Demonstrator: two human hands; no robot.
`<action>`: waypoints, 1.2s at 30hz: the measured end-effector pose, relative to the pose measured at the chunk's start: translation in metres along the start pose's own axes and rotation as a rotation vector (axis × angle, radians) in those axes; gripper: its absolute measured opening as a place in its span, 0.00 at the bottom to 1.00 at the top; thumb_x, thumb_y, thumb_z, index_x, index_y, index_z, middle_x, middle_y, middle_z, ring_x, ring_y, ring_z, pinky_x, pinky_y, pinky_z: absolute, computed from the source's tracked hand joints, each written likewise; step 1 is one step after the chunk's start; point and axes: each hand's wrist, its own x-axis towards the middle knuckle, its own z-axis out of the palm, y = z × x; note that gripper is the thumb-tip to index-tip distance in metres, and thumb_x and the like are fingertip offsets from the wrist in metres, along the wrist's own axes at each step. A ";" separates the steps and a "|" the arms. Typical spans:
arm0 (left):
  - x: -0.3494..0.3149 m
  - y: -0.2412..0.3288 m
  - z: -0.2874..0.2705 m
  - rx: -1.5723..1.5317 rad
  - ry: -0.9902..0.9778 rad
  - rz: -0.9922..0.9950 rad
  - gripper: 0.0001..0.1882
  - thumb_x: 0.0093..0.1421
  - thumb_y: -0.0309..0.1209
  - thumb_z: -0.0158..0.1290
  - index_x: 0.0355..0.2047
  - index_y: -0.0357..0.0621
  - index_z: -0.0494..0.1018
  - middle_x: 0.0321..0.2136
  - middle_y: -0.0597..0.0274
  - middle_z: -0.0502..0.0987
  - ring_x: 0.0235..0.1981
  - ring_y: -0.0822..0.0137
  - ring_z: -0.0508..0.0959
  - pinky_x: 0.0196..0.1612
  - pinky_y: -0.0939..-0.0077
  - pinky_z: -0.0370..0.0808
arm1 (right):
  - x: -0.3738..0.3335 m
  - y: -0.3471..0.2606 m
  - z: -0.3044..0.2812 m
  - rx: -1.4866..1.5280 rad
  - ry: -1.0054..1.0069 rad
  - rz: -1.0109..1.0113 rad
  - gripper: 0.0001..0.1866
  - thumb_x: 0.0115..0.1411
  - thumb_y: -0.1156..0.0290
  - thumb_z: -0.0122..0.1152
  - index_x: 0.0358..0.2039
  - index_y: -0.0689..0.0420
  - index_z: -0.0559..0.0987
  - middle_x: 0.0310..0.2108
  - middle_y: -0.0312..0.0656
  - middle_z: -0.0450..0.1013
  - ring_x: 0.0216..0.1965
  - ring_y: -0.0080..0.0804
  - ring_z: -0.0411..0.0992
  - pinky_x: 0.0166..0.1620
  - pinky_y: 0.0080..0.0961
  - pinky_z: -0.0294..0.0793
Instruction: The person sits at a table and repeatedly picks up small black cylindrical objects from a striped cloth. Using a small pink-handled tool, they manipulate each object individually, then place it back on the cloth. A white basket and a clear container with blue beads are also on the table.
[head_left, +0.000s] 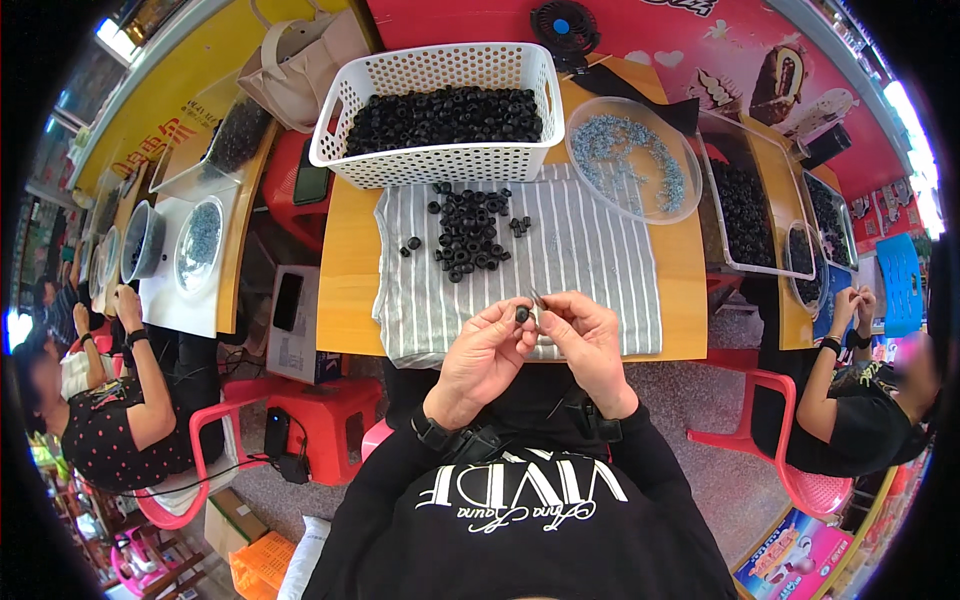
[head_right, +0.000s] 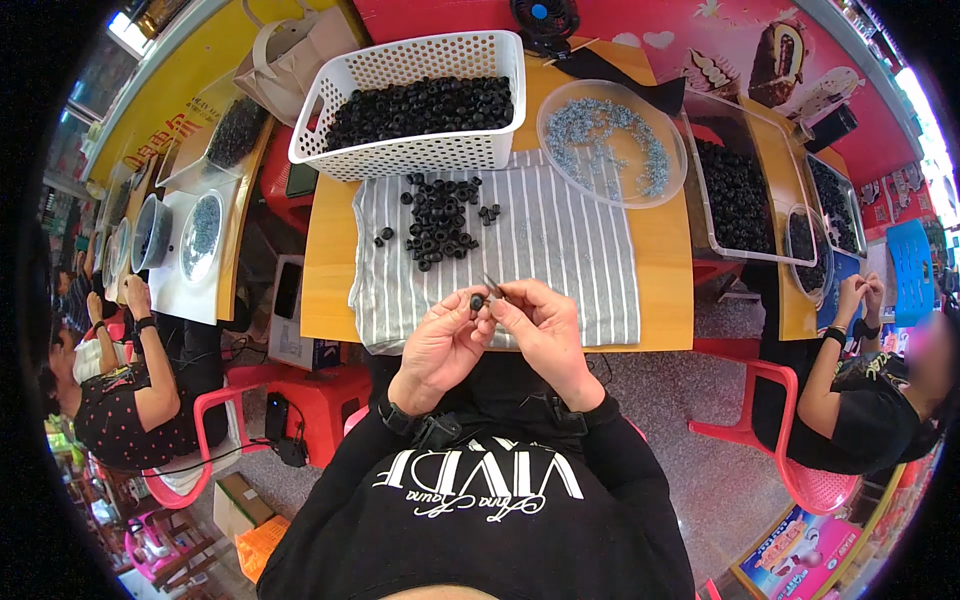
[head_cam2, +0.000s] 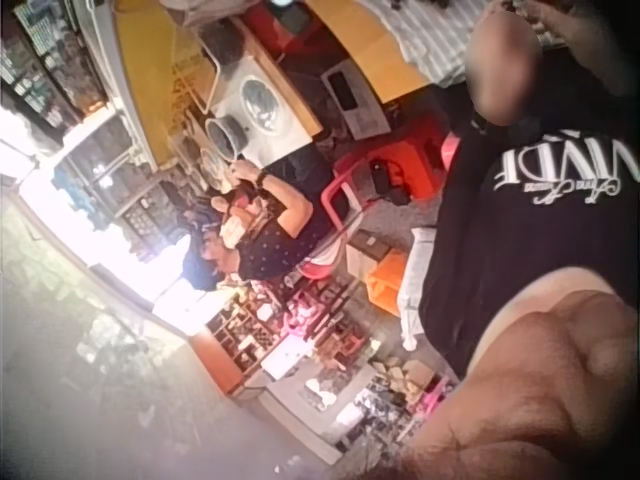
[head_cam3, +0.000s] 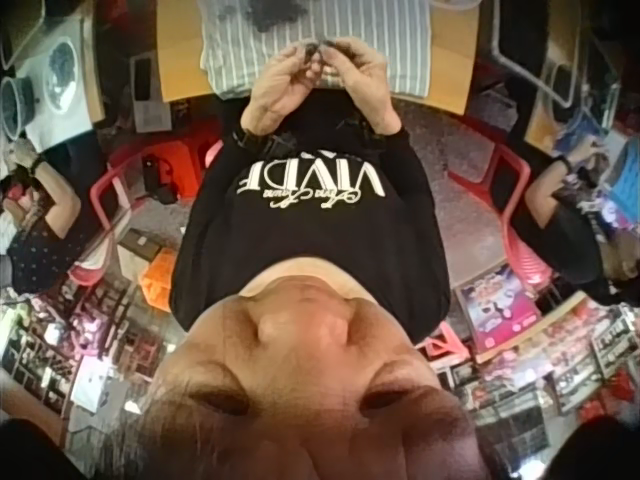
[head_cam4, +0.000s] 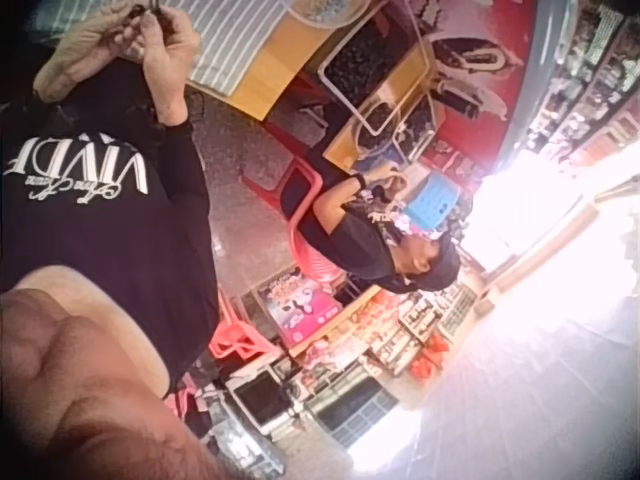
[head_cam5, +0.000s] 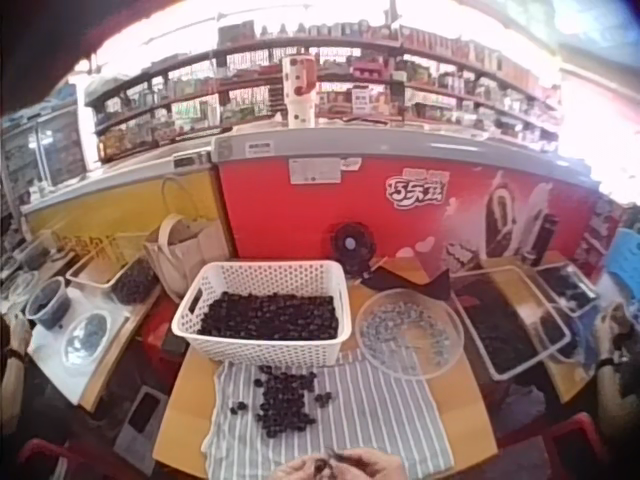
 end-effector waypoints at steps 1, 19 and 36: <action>0.000 0.000 0.001 -0.004 0.001 -0.005 0.11 0.66 0.27 0.50 0.47 0.33 0.72 0.34 0.59 0.78 0.32 0.70 0.77 0.38 0.80 0.76 | 0.001 0.000 0.000 0.026 0.008 -0.002 0.09 0.61 0.82 0.59 0.43 0.68 0.76 0.29 0.36 0.75 0.32 0.20 0.75 0.38 0.18 0.76; 0.002 0.001 -0.002 -0.010 0.004 -0.056 0.14 0.65 0.23 0.49 0.50 0.32 0.71 0.36 0.55 0.76 0.36 0.66 0.76 0.43 0.74 0.75 | 0.005 0.021 -0.001 0.206 0.112 0.048 0.08 0.64 0.74 0.60 0.40 0.64 0.77 0.30 0.35 0.75 0.26 0.14 0.70 0.26 0.11 0.66; 0.008 -0.007 0.006 0.765 -0.006 0.318 0.13 0.58 0.16 0.56 0.44 0.34 0.74 0.39 0.58 0.79 0.41 0.68 0.80 0.41 0.78 0.76 | -0.003 0.020 -0.034 -0.328 0.224 -0.180 0.06 0.61 0.76 0.62 0.37 0.65 0.78 0.28 0.30 0.70 0.27 0.12 0.64 0.30 0.14 0.63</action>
